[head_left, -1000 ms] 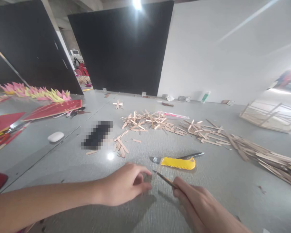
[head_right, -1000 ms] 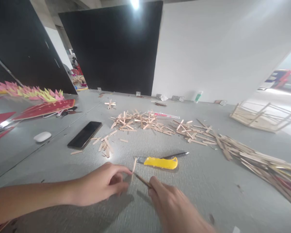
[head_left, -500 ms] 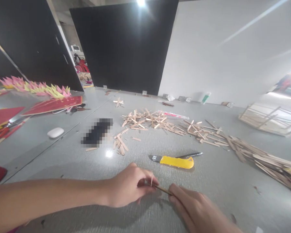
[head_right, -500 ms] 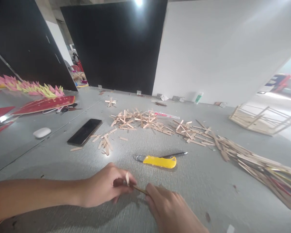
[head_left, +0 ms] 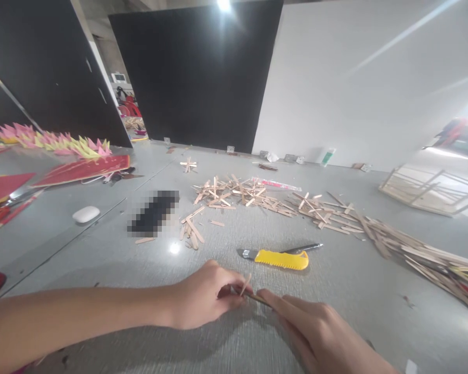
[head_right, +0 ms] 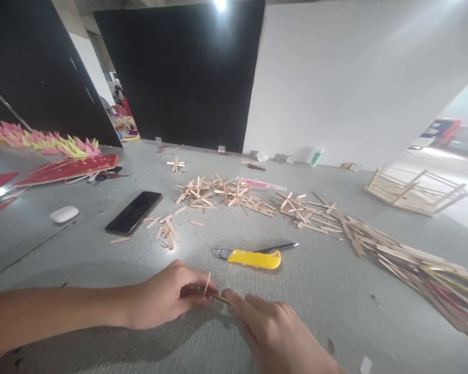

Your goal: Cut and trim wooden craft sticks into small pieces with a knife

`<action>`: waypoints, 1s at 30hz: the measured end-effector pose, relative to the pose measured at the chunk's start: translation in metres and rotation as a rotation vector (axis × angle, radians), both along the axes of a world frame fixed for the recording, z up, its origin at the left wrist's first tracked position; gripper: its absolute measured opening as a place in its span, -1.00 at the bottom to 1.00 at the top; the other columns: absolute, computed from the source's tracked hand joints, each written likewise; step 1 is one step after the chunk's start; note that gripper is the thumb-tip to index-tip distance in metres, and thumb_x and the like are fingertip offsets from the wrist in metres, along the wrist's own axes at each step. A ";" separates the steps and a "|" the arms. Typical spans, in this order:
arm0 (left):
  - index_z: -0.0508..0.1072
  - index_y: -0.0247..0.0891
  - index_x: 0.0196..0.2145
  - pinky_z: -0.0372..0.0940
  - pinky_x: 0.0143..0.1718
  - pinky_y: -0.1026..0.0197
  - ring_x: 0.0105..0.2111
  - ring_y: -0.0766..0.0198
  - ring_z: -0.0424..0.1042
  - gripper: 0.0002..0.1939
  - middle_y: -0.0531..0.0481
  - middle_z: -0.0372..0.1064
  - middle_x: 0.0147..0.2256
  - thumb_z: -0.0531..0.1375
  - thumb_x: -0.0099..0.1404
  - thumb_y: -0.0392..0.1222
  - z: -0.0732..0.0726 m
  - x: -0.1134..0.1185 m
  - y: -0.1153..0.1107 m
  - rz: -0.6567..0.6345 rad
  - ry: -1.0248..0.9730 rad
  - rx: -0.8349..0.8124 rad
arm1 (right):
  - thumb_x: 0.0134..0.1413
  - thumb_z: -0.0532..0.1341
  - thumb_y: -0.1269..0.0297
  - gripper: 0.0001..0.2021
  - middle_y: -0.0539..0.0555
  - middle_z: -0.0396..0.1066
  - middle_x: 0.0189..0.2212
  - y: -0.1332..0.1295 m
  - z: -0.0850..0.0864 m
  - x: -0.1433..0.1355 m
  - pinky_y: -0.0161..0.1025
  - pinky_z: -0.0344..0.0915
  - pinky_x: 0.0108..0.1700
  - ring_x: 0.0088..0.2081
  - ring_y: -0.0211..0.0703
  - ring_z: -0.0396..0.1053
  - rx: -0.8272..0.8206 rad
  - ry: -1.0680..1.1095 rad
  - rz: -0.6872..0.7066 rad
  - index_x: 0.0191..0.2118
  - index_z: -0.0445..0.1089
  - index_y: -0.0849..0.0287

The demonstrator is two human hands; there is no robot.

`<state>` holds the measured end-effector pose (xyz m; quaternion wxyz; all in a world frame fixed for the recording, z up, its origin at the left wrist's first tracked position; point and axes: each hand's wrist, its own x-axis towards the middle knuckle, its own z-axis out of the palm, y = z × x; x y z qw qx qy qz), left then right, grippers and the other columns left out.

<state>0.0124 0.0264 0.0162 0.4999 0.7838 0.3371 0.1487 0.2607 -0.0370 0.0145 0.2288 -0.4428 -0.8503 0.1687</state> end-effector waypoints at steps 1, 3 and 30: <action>0.61 -0.22 -0.02 0.25 -0.50 0.30 -0.61 0.35 0.30 -0.76 0.08 0.40 -0.53 0.20 0.43 -0.19 -0.002 -0.001 0.000 0.002 0.000 0.000 | 0.39 0.07 0.39 -0.65 0.01 0.54 -0.46 0.000 0.001 -0.001 -0.29 0.54 -0.35 -0.48 -0.16 0.55 -0.031 -0.022 0.011 0.13 0.49 0.02; 0.59 -0.22 -0.01 0.29 -0.45 0.28 -0.56 0.33 0.35 -0.74 0.04 0.45 -0.48 0.24 0.39 -0.18 -0.004 -0.002 0.001 0.007 -0.003 0.006 | 0.42 0.04 0.35 -0.64 0.04 0.56 -0.43 0.001 0.002 -0.001 -0.25 0.54 -0.32 -0.45 -0.14 0.56 -0.094 -0.067 0.031 0.16 0.47 0.04; 0.35 -0.19 0.06 0.27 -0.56 0.35 -0.59 0.40 0.32 -0.65 0.09 0.36 -0.35 0.04 0.35 -0.38 0.001 -0.014 0.013 0.050 0.085 -0.186 | 0.47 -0.03 0.34 -0.61 0.10 0.53 -0.45 0.007 -0.020 0.011 -0.33 0.44 -0.41 -0.48 -0.20 0.51 0.043 -0.024 0.028 0.16 0.47 0.20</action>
